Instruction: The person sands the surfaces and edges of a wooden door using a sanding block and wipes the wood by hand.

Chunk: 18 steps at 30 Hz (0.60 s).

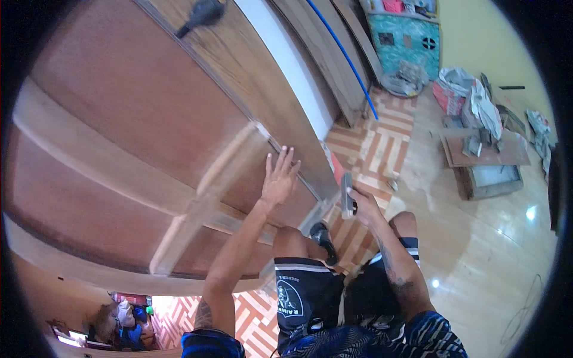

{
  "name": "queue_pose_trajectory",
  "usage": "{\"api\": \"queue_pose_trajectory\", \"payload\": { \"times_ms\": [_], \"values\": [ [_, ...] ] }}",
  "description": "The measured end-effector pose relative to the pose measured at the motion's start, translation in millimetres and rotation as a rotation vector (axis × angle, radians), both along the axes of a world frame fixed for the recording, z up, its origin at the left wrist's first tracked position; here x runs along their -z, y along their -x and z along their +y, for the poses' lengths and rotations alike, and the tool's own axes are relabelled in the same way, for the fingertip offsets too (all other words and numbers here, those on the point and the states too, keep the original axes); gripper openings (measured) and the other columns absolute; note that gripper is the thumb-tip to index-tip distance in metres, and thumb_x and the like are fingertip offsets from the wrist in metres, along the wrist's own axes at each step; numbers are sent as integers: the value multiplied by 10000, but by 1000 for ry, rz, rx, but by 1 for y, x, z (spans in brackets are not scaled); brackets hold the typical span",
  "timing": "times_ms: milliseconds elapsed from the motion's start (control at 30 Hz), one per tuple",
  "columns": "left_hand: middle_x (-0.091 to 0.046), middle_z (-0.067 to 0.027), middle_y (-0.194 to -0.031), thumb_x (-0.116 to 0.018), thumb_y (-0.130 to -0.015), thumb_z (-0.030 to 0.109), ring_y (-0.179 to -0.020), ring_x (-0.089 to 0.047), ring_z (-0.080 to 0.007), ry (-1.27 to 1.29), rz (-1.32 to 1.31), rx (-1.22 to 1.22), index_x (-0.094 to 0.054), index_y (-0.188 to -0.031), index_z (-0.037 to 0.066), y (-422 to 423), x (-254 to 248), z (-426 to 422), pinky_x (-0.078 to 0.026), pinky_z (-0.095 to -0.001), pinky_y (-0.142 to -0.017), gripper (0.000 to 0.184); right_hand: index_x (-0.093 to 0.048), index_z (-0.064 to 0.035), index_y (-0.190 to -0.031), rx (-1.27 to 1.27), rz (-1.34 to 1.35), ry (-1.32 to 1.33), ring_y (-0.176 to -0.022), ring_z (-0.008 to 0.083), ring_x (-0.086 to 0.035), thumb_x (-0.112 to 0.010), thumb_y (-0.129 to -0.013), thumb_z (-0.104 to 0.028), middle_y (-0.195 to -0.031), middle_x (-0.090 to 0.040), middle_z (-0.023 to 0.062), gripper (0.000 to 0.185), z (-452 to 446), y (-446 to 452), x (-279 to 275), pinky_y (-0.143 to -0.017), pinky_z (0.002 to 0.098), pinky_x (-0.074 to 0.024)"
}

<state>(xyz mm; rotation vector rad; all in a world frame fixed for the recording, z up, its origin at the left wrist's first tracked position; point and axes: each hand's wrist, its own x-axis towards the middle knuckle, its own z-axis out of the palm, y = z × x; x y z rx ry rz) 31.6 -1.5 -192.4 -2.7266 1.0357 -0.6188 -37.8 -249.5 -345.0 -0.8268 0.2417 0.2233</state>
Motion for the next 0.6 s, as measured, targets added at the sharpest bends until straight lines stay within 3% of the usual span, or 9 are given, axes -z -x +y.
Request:
{"api": "queue_pose_trajectory", "payload": {
  "times_ms": [33,167,233,300,400,467,533,600],
  "values": [
    [-428,-190,-1475,-590,-870,165,-1418,-349,-324,96,62,15,-629,-1244,44,2,6,-2,-285,-550,-1141,395,-536,-24,-1362,4,-3,15,-850,127,-594,-657,-951,-212,-1015,-636,23,468,0,-2,4,-738,302,-500],
    [-576,-188,-1272,-586,-877,113,-1164,-563,-355,888,288,-171,-641,-1152,25,-8,69,-13,-463,-483,-968,294,-455,-62,-1446,50,26,92,-815,126,-578,-633,-969,-248,-995,-622,43,542,7,6,-7,-705,297,-498],
    [-622,-181,-1177,-586,-876,108,-1019,-627,-383,1148,369,-346,-641,-1112,31,-22,107,-14,-514,-469,-872,254,-397,-71,-1485,98,77,354,-791,127,-577,-615,-977,-286,-983,-627,62,593,14,8,-16,-700,296,-498],
    [-638,-188,-1122,-589,-883,136,-961,-638,-403,1048,293,-425,-647,-1071,42,-19,112,-26,-518,-488,-845,218,-320,-61,-1525,143,32,733,-752,140,-584,-567,-992,-358,-949,-636,109,658,18,5,-5,-703,305,-503],
    [-670,-196,-1042,-590,-897,177,-907,-652,-425,1003,310,-494,-653,-1039,57,-15,110,-30,-525,-503,-813,196,-298,-51,-1528,206,-106,879,-779,175,-605,-537,-997,-383,-945,-646,136,670,30,-11,-9,-737,322,-511],
    [-685,-204,-1015,-594,-902,214,-911,-658,-431,975,421,-553,-656,-1044,63,-16,112,-25,-529,-506,-807,216,-292,-47,-1526,160,-151,1001,-833,223,-621,-518,-1000,-362,-958,-647,175,653,46,-29,-66,-774,353,-511],
    [-693,-214,-1014,-604,-902,261,-945,-660,-433,908,584,-633,-658,-1067,64,-20,114,-17,-531,-507,-811,263,-300,-53,-1519,232,-278,1031,-867,269,-635,-511,-998,-332,-996,-646,207,627,64,-66,-87,-804,379,-508],
    [-699,-208,-1025,-612,-892,310,-957,-665,-435,706,759,-698,-654,-1096,68,-32,124,-13,-539,-504,-809,319,-312,-7,-1497,324,-336,1013,-894,337,-651,-501,-993,-327,-1012,-640,252,627,87,-92,-127,-836,430,-503]
  ]
}}
